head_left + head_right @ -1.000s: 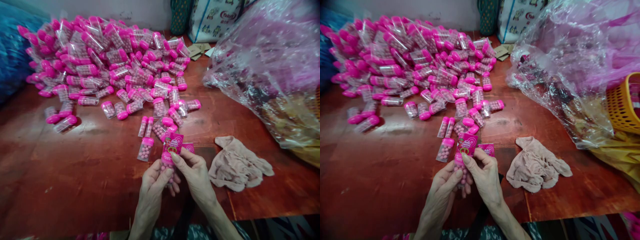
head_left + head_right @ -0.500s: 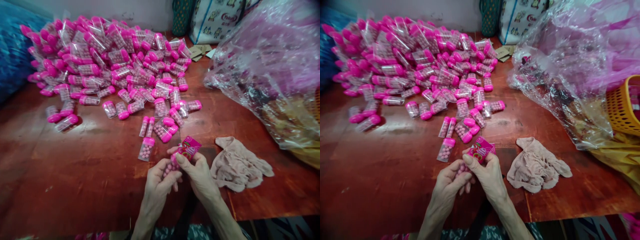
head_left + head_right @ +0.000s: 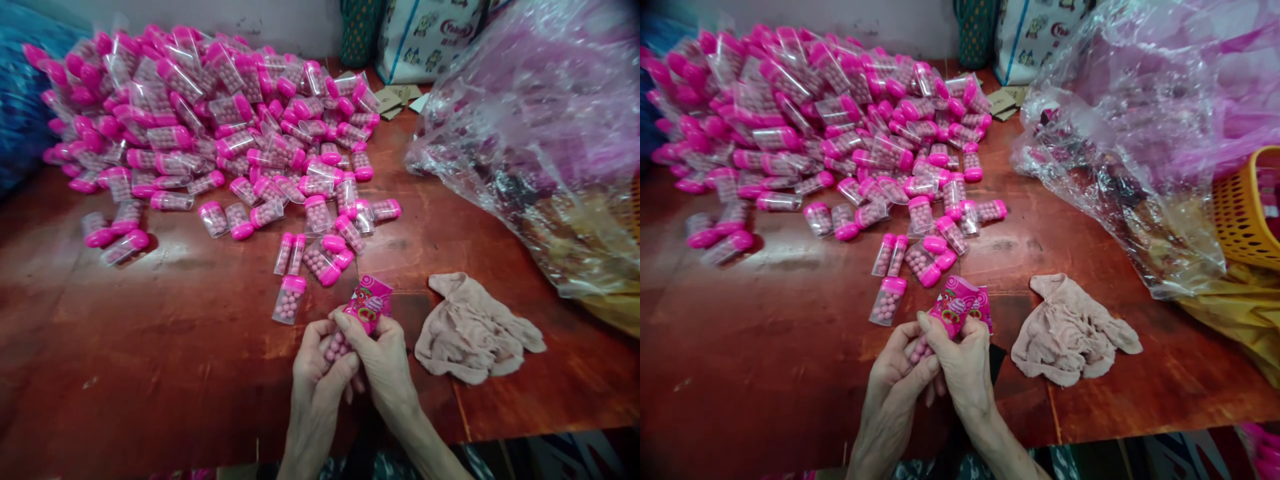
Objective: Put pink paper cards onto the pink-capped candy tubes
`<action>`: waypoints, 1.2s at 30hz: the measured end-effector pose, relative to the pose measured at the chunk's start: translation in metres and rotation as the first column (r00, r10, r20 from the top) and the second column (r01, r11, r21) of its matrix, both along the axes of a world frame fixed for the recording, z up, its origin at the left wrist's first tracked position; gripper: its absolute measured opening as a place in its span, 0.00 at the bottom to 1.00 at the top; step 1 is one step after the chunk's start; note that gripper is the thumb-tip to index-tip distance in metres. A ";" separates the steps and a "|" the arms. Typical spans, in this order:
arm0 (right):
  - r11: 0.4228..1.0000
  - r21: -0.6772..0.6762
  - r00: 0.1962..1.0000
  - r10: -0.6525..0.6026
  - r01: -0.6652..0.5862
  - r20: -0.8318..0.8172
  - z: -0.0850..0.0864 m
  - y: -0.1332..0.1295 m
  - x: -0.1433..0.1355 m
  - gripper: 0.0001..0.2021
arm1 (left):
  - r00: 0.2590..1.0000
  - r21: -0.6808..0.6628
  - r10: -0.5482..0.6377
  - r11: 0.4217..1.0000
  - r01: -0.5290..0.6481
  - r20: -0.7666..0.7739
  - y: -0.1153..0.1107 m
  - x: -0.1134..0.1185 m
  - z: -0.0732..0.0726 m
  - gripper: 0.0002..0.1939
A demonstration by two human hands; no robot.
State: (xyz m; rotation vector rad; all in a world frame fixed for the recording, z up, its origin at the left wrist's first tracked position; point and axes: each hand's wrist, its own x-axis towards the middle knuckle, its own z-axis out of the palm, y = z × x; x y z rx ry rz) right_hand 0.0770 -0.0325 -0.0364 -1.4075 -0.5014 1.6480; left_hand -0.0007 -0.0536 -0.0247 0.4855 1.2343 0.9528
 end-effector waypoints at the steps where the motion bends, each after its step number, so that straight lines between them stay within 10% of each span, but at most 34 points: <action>1: 1.000 -0.002 1.000 0.008 -0.008 -0.021 0.000 -0.001 0.000 0.16 | 1.000 0.002 -0.002 1.000 0.002 -0.001 0.000 0.000 -0.001 0.13; 19: 0.997 0.077 0.996 0.026 -0.020 -0.083 0.003 -0.013 -0.010 0.10 | 0.992 0.081 0.126 0.989 -0.127 0.016 0.002 -0.008 0.001 0.06; 28: 0.996 0.084 1.000 -0.021 0.021 0.002 0.005 0.001 0.005 0.12 | 0.994 0.091 -0.104 0.990 0.107 -0.029 0.001 -0.012 -0.001 0.05; 36: 0.997 0.072 0.995 -0.028 0.021 0.097 -0.001 -0.009 -0.011 0.11 | 0.993 0.057 0.073 0.996 -0.068 -0.091 -0.003 -0.004 0.002 0.09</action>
